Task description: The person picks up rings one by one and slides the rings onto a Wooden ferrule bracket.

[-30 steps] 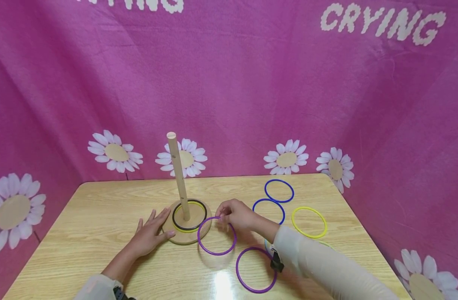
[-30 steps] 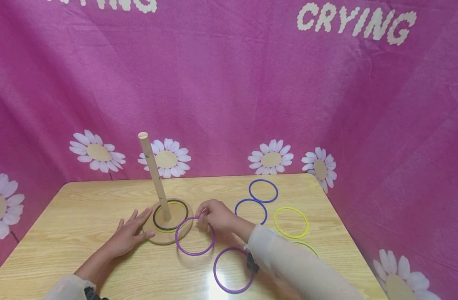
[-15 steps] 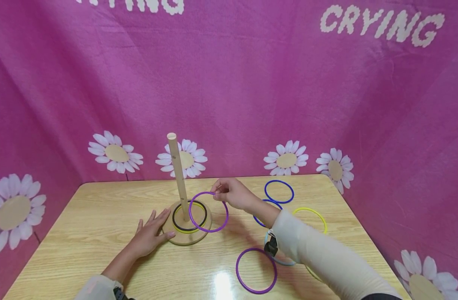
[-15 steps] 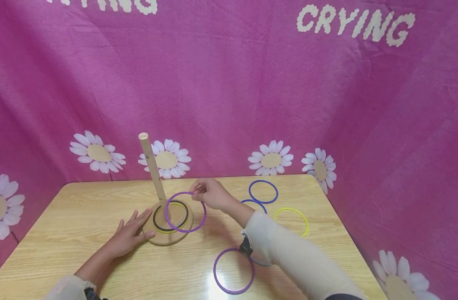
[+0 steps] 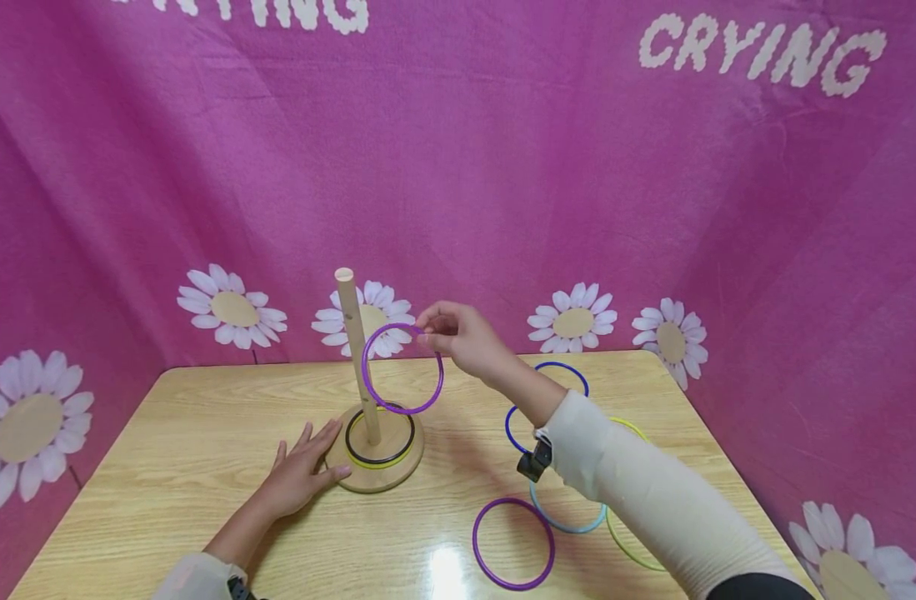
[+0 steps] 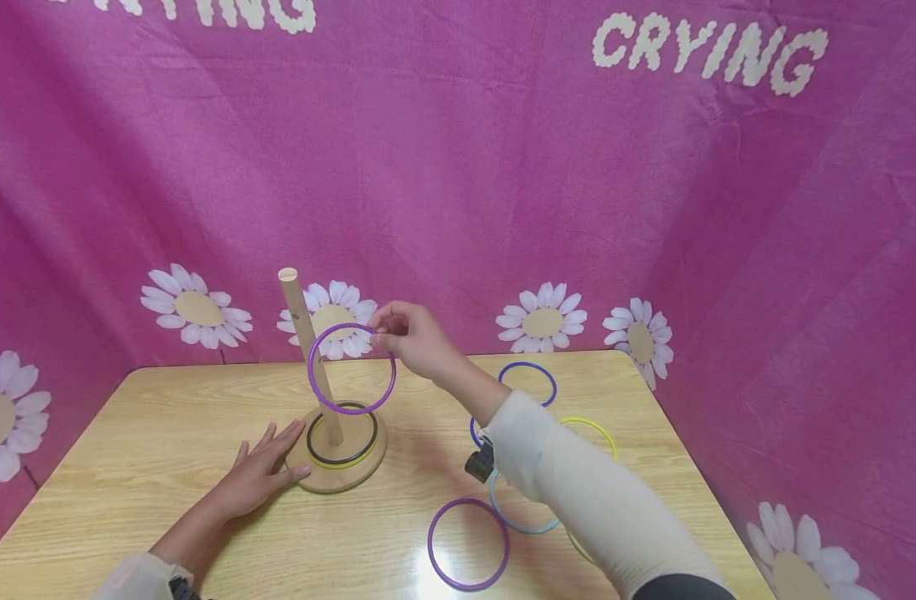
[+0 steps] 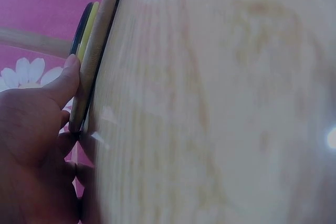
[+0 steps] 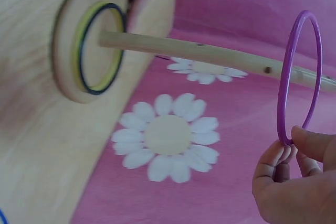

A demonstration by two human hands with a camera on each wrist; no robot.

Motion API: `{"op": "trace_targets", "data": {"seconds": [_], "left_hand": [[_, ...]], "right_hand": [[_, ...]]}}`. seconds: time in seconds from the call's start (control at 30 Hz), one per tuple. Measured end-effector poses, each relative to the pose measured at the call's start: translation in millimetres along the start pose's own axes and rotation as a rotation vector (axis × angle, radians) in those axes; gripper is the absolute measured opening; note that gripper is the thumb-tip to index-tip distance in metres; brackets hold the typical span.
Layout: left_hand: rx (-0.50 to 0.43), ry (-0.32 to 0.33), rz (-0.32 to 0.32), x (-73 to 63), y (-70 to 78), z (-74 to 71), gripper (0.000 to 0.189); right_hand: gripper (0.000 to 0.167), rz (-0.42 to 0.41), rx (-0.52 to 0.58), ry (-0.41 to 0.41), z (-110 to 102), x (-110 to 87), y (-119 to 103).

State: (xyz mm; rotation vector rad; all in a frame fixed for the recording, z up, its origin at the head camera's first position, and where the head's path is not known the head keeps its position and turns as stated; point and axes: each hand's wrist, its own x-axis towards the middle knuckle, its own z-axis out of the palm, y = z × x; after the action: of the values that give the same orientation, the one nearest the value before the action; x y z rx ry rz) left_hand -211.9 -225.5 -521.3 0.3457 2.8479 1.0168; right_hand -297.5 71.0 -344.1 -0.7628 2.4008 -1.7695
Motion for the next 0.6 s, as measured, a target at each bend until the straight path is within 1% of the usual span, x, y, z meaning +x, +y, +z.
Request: {"op": "trace_targets", "data": {"seconds": [0.27, 0.5, 0.6], "left_hand": [[-0.004, -0.004, 0.001, 0.3, -0.7, 0.7, 0.087], [-0.007, -0.016, -0.015, 0.3, -1.1, -0.4, 0.089], [-0.009, -0.015, -0.015, -0.1, 0.2, -1.1, 0.089]], "right_hand": [[0.016, -0.047, 0.062, 0.081, -6.6, 10.6, -32.1], [0.013, -0.108, 0.082, 0.143, -7.1, 20.8, -56.6], [0.013, -0.118, 0.082, 0.166, -5.8, 24.5, -65.9]]}}
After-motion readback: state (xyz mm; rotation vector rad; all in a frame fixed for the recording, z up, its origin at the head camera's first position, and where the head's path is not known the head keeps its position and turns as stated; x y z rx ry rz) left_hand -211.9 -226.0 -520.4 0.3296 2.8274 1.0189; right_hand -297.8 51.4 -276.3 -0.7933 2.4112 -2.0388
